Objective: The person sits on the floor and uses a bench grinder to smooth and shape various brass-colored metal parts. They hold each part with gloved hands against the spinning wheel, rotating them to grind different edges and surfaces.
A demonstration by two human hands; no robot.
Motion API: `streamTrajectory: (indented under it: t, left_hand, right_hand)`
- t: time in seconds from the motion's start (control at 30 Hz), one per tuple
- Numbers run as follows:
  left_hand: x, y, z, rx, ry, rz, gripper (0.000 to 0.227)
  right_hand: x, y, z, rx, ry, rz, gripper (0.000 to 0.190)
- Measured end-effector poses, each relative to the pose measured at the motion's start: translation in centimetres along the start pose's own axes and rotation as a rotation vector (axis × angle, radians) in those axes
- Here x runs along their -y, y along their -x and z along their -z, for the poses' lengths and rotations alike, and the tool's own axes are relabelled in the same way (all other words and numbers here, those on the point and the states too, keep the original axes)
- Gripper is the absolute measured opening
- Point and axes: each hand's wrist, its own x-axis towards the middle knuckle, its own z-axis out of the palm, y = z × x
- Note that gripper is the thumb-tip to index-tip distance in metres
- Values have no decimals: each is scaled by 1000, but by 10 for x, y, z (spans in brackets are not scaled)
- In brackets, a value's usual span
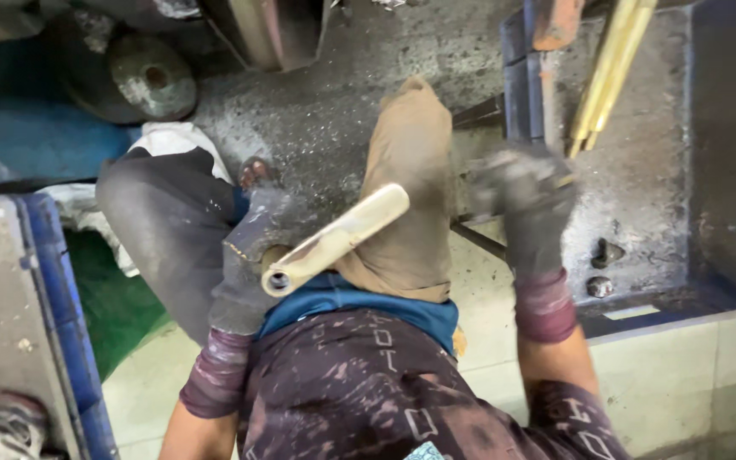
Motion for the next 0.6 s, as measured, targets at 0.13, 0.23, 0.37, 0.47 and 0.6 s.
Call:
streamTrajectory:
  t: [0.13,0.23,0.37,0.47,0.6]
  left_hand:
    - [3,-10,-5,-49,-84,-33,41]
    - [18,-39,-11,-6,37,-11,29]
    - [35,-74,-23,-33,-97,65,27]
    - [37,-87,-22,13,145,343,30]
    - [32,-106,-7,-18,175,534,39]
  right_hand:
    - [-99,-45,-2,-275,-778,-563,32]
    - [-173,-67,-40,-195,-200,-499,46]
    - [-213,-123,-88,-69,278,-476,64]
    - [-186,-125,-71,57,132,-571,57]
    - [-96,-82,-42,-50,-1247,-495,51]
